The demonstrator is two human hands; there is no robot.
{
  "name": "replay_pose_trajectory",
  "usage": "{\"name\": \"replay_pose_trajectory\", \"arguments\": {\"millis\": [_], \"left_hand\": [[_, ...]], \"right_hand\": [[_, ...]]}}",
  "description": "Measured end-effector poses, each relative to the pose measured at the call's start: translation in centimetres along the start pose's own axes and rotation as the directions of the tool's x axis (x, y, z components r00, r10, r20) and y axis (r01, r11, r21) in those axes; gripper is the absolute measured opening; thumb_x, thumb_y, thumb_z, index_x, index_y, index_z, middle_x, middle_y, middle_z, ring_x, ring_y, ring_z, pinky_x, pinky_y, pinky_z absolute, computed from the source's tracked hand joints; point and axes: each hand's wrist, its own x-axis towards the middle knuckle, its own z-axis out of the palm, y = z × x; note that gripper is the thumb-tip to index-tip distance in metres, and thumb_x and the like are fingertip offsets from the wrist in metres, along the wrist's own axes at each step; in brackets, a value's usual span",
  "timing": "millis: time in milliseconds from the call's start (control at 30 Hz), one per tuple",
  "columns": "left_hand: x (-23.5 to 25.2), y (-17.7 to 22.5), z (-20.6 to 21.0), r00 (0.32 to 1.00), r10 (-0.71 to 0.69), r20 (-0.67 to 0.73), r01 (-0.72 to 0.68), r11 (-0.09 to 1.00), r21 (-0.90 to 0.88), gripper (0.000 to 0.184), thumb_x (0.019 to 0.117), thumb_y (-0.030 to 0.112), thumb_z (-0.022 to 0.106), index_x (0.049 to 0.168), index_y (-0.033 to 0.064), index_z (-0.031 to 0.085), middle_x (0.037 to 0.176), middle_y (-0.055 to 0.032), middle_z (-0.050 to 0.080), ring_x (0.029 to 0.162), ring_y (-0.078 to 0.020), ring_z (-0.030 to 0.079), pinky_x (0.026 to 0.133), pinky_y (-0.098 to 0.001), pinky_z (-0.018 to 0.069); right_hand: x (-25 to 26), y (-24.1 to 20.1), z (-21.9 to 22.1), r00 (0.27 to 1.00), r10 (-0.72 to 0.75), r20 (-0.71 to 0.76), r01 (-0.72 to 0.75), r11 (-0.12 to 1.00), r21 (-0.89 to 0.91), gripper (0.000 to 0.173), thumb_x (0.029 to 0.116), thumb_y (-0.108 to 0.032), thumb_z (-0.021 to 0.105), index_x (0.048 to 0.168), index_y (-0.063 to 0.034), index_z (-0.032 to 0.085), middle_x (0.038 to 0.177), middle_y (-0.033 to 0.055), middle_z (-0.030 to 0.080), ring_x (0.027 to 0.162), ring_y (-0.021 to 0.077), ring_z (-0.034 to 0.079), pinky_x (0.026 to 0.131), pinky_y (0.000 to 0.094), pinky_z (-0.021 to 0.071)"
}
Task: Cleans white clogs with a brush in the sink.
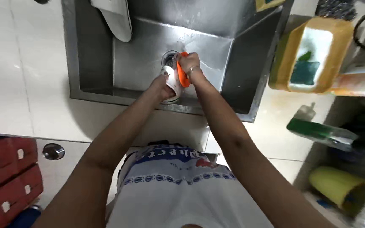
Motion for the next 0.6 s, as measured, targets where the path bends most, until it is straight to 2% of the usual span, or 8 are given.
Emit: {"name": "replay_pose_trajectory", "arguments": {"millis": [167,267,333,433,500,533,567,600], "left_hand": [[0.6,0.3,1.1,1.0,0.018,-0.017,-0.018,1.0,-0.003,0.039,0.1101,0.043,0.038,0.116,0.0096,0.057,0.09,-0.008,0.063,0.077,-0.0184,0.063,0.067,-0.038,0.0556],[0.8,-0.4,0.5,0.999,-0.02,0.031,0.021,0.999,-0.032,0.049,0.1101,0.046,0.039,0.143,0.0109,0.046,0.123,-0.0145,0.063,0.105,-0.0253,0.065,0.088,-0.0447,0.0571],[0.7,0.5,0.6,1.0,0.003,0.003,-0.003,0.998,-0.063,0.049,0.1102,0.046,0.039,0.145,0.0118,0.044,0.125,-0.0148,0.061,0.107,-0.0256,0.064,0.088,-0.0448,0.0567],[0.8,0.1,0.8,1.0,-0.018,-0.018,0.015,0.989,-0.147,0.042,0.111,0.041,0.038,0.14,0.0117,0.047,0.117,-0.0131,0.063,0.101,-0.0238,0.065,0.083,-0.0436,0.0576],[0.4,0.1,0.8,1.0,-0.017,-0.009,0.015,0.974,-0.226,0.029,0.1101,0.033,0.039,0.123,0.0113,0.054,0.1,-0.0095,0.064,0.086,-0.0195,0.065,0.072,-0.0383,0.0573],[0.5,0.1,0.7,1.0,-0.013,0.005,0.014,0.966,-0.259,0.022,0.1074,0.028,0.039,0.11,0.0122,0.055,0.088,-0.0061,0.063,0.075,-0.0156,0.064,0.064,-0.033,0.056],[0.8,0.4,0.4,1.0,-0.005,0.001,0.005,0.962,-0.271,0.022,0.1079,0.027,0.039,0.11,0.0117,0.054,0.088,-0.006,0.062,0.076,-0.0157,0.063,0.065,-0.033,0.056],[0.9,0.5,0.0,1.0,-0.003,-0.003,0.002,0.963,-0.27,0.025,0.11,0.028,0.039,0.122,0.011,0.052,0.1,-0.0088,0.063,0.086,-0.0188,0.065,0.073,-0.0369,0.0579]], "right_hand": [[-6.5,1.9,0.0,0.988,-0.14,0.062,0.138,0.99,0.036,0.043,0.0954,-0.041,0.071,0.104,0.001,0.069,0.089,0.0162,0.069,0.082,0.0282,0.069,0.078,0.0528,0.0563],[1.5,2.2,-0.3,0.999,-0.051,0.015,0.052,0.996,-0.078,0.049,0.0983,-0.043,0.066,0.117,0.002,0.069,0.114,0.0238,0.07,0.109,0.0371,0.068,0.096,0.0587,0.0523],[5.8,2.7,-2.0,0.987,-0.157,-0.017,0.157,0.987,-0.015,0.05,0.0968,-0.044,0.069,0.119,0.0006,0.068,0.112,0.022,0.07,0.106,0.0347,0.068,0.095,0.0566,0.0531],[2.7,4.0,-2.6,0.919,-0.378,-0.11,0.392,0.904,0.171,0.042,0.1017,-0.041,0.061,0.084,-0.0029,0.066,0.078,0.0071,0.065,0.073,0.0171,0.064,0.073,0.0424,0.0546],[-1.2,4.4,0.4,0.775,-0.604,-0.184,0.628,0.768,0.125,0.042,0.0961,-0.033,0.066,0.065,-0.0042,0.063,0.067,0.0059,0.065,0.065,0.0163,0.064,0.063,0.0422,0.0541],[-1.9,4.5,1.5,0.681,-0.705,-0.195,0.725,0.688,0.043,0.039,0.0908,-0.031,0.069,0.062,-0.0055,0.063,0.066,0.0068,0.065,0.064,0.0182,0.064,0.06,0.0429,0.0527],[-1.5,4.7,1.6,0.653,-0.744,-0.143,0.748,0.663,-0.034,0.037,0.0893,-0.033,0.071,0.066,-0.0051,0.068,0.069,0.0095,0.068,0.068,0.0224,0.067,0.063,0.0468,0.0537],[-0.5,5.0,0.7,0.717,-0.696,-0.041,0.691,0.717,-0.094,0.036,0.0903,-0.036,0.07,0.076,-0.004,0.075,0.079,0.0132,0.074,0.078,0.0277,0.072,0.071,0.0537,0.0562]]}}
